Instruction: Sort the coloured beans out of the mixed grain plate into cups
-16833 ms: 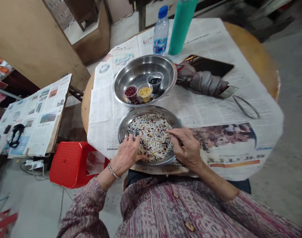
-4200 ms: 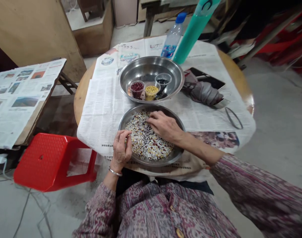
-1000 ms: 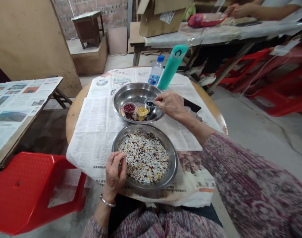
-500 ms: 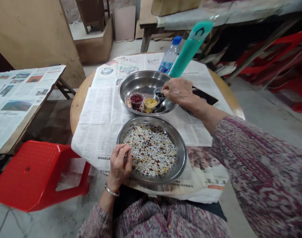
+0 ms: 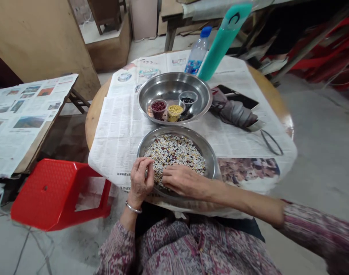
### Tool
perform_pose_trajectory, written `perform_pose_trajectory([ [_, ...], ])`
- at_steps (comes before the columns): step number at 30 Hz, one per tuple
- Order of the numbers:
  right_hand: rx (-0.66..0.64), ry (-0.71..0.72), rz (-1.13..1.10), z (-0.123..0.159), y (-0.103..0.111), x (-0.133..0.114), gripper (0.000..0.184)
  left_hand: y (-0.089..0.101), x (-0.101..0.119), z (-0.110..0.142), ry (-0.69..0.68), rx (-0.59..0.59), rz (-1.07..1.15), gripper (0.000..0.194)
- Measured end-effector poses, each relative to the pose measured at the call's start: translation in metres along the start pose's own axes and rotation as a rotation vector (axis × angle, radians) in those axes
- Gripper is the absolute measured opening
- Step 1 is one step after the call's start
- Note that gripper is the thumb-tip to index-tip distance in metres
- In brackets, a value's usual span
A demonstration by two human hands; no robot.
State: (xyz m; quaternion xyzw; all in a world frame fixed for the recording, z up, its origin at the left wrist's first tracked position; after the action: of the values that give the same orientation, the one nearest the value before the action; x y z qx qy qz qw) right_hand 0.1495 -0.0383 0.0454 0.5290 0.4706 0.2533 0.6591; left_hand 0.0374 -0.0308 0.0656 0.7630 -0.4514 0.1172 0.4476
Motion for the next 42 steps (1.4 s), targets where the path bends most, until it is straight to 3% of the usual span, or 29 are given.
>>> perform_pose_trajectory([
  [2,0.067,-0.073,0.054,-0.003,0.003,0.021,0.02,0.001,0.002,-0.001,-0.016,0.011,-0.006,0.018],
  [6,0.252,-0.356,0.104,-0.003,0.031,0.087,0.024,0.002,0.003,-0.002,-0.039,0.017,-0.013,0.018],
  [8,0.31,-0.449,0.114,-0.005,0.04,0.102,0.025,0.002,0.003,-0.002,-0.043,0.018,-0.012,0.018],
  [11,0.32,-0.416,0.135,-0.017,0.037,0.086,0.023,0.003,0.002,-0.003,-0.04,0.018,-0.012,0.019],
  [15,0.192,-0.093,0.137,-0.021,0.014,0.029,0.018,0.003,0.002,-0.003,-0.032,0.008,-0.034,0.017],
  [17,0.137,0.001,0.155,-0.008,0.007,0.019,0.013,0.003,0.002,-0.004,-0.034,0.008,-0.044,0.017],
  [19,0.147,-0.057,0.192,0.011,0.009,0.033,0.012,0.003,0.003,-0.004,-0.042,0.014,-0.046,0.017],
  [22,0.257,-0.322,0.261,0.038,0.026,0.073,0.02,0.004,0.005,-0.004,-0.054,0.036,-0.053,0.017],
  [24,0.315,-0.447,0.291,0.047,0.033,0.084,0.025,0.006,0.008,-0.004,-0.065,0.035,-0.069,0.017],
  [26,0.339,-0.453,0.272,0.044,0.033,0.077,0.025,0.006,0.013,-0.007,-0.074,-0.009,-0.109,0.017],
  [31,0.372,-0.254,0.102,0.034,0.022,0.025,0.018,-0.005,0.022,-0.024,-0.051,-0.278,-0.273,0.023],
  [35,0.601,-0.399,0.084,0.066,0.033,0.027,0.019,-0.02,0.012,-0.042,0.028,-0.393,-0.351,0.031],
  [39,0.908,-0.57,0.128,0.109,0.038,0.036,0.015,-0.056,-0.004,-0.064,0.122,-0.524,-0.556,0.048],
  [42,1.065,-0.556,0.03,0.123,0.031,0.038,0.014,-0.084,-0.009,-0.08,0.213,-0.61,-0.653,0.057],
])
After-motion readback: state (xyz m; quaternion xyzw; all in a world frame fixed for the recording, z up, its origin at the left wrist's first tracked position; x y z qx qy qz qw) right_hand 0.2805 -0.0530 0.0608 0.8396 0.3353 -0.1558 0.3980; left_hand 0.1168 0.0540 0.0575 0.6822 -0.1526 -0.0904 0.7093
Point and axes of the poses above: each hand's wrist, its own z-axis away from the middle knuckle, its own y-axis out of the back of the hand, x = y × z, the point moved 9 cm from there along -z, towards the middle knuckle, and after that the axes turned 8 degrees about -x, right-handed, at the moved point
